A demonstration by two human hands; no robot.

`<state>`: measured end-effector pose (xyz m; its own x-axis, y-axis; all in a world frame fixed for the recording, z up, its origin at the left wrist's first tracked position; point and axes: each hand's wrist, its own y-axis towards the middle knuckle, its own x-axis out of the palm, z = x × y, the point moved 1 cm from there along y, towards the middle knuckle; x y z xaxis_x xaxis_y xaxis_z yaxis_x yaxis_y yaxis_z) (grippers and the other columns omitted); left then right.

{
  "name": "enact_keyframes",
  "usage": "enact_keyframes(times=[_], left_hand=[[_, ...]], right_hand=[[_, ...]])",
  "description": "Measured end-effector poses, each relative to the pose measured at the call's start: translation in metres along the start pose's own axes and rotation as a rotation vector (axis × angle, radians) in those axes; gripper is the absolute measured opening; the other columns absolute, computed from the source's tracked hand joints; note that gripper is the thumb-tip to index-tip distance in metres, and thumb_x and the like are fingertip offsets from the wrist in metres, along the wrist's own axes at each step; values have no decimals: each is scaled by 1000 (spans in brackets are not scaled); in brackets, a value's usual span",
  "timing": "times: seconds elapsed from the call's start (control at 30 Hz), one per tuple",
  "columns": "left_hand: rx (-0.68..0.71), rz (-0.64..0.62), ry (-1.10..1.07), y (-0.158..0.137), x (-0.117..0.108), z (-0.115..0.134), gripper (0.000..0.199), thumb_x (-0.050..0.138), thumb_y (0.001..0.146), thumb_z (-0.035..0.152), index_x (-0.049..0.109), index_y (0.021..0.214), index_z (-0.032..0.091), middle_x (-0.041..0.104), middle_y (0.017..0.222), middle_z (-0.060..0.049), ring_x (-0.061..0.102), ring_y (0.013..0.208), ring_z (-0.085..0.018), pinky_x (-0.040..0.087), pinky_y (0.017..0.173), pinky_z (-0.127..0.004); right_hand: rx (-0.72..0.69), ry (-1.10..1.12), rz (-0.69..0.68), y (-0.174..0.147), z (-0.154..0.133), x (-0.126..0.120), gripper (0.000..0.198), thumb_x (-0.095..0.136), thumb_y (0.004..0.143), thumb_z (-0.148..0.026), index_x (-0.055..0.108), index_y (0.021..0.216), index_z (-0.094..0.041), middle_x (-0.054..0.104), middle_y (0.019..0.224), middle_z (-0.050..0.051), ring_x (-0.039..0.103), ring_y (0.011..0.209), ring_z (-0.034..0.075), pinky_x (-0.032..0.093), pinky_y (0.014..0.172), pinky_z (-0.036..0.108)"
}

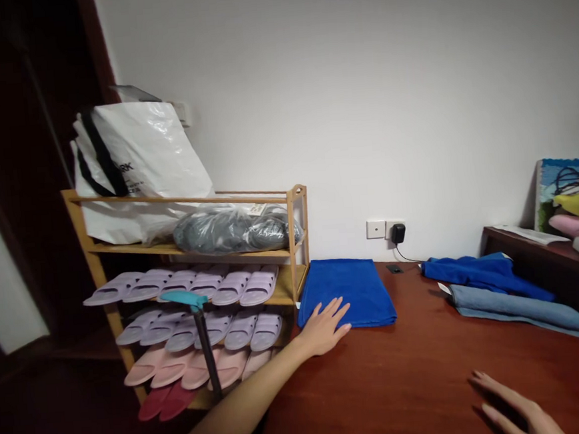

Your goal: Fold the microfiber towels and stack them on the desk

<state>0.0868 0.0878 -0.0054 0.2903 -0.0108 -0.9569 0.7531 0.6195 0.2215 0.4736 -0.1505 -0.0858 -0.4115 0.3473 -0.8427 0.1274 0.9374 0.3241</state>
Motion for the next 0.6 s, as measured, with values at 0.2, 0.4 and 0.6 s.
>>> enact_keyframes(times=[0.2,0.4,0.6], left_hand=[[-106,79,-36,-23,5,1,53,25,97,50,30,143,25,27,150,-7,20,138,-19,16,110,-43],[-111,91,-69,-22,5,-1,50,35,94,48,40,138,26,33,147,-7,26,136,-22,19,109,-46],[-125,115,-63,-24,7,-3,48,41,91,43,43,136,26,36,146,-7,29,135,-23,22,108,-47]], right_hand=[[200,-350,206,97,36,-30,50,32,87,-37,47,129,-16,55,126,9,53,114,21,45,92,33],[234,-512,334,166,53,-3,59,28,75,-13,39,133,-10,46,132,18,45,117,31,35,90,55],[241,-554,312,159,60,11,36,24,82,-19,57,97,-14,58,99,16,54,93,31,37,74,48]])
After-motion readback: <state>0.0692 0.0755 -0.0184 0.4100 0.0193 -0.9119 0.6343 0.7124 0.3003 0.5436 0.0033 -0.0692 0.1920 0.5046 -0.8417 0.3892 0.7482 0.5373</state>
